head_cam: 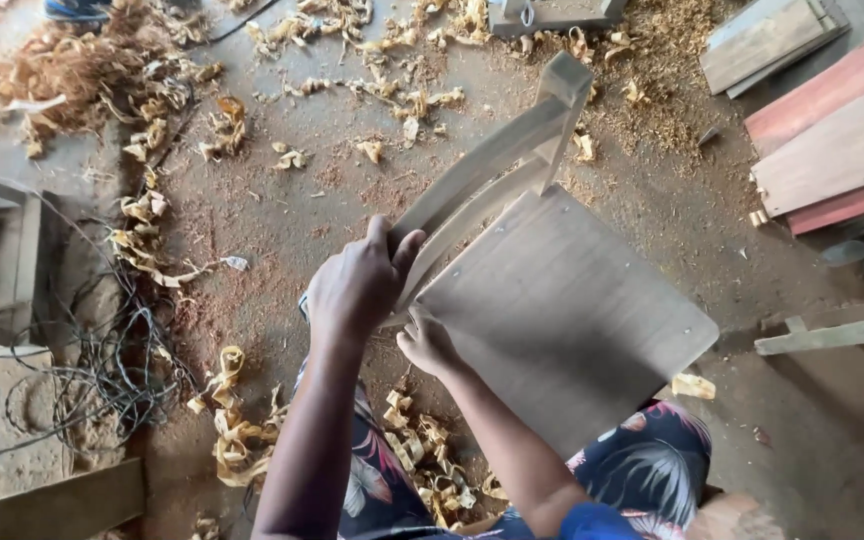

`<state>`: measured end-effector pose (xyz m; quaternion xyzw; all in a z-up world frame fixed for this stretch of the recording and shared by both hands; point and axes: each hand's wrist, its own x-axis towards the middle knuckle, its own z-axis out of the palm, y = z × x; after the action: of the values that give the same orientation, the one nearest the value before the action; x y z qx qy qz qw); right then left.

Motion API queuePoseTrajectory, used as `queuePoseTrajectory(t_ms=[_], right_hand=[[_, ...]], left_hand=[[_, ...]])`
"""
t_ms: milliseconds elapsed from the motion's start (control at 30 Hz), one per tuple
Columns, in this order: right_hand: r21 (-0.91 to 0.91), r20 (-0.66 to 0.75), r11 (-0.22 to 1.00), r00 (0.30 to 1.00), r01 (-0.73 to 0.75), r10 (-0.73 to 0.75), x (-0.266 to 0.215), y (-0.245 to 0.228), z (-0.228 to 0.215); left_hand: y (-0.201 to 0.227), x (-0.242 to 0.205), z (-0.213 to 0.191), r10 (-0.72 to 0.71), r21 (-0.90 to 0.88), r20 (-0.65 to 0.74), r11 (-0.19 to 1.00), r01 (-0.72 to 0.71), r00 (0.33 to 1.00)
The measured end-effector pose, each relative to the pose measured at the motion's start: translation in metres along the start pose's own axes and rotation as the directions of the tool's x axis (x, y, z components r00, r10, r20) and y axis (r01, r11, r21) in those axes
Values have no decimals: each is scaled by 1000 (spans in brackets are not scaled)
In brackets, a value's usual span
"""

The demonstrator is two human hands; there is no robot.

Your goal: Sanding the wooden backrest of a chair by hand using sandpaper to smooth the surface.

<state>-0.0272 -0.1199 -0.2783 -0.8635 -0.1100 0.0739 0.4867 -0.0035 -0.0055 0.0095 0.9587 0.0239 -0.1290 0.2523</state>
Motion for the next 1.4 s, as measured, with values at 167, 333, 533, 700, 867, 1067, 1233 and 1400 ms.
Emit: queuePoseTrajectory(t_ms=[167, 333, 533, 700, 867, 1067, 1233, 1400], right_hand=[[12, -64, 1000, 998, 25, -24, -10, -37, -17], [30, 10, 996, 997, -81, 80, -4, -23, -19], [69, 41, 991, 993, -115, 113, 0, 16, -11], [254, 67, 959, 991, -129, 116, -9, -7, -21], [290, 94, 943, 985, -165, 144, -5, -3, -19], [211, 108, 952, 973, -223, 204, -4, -32, -32], [147, 107, 961, 970, -232, 218, 5, -10, -25], [112, 119, 964, 966, -242, 228, -2, -8, -22]], left_hand=[[2, -1, -2, -10, 14, -3, 1000, 10, 1000], [4, -7, -9, -8, 18, -20, 1000, 8, 1000], [0, -7, -1, -11, 27, -30, 1000, 12, 999], [-1, -4, 1, -38, 18, -19, 999, 38, 999], [-2, -3, 3, -6, 18, -42, 1000, 7, 999], [-4, 1, 3, -4, 16, -38, 1000, 5, 999], [-1, -3, 2, -1, 18, -40, 1000, 2, 999], [0, -4, 3, 2, -2, -29, 1000, -2, 1000]])
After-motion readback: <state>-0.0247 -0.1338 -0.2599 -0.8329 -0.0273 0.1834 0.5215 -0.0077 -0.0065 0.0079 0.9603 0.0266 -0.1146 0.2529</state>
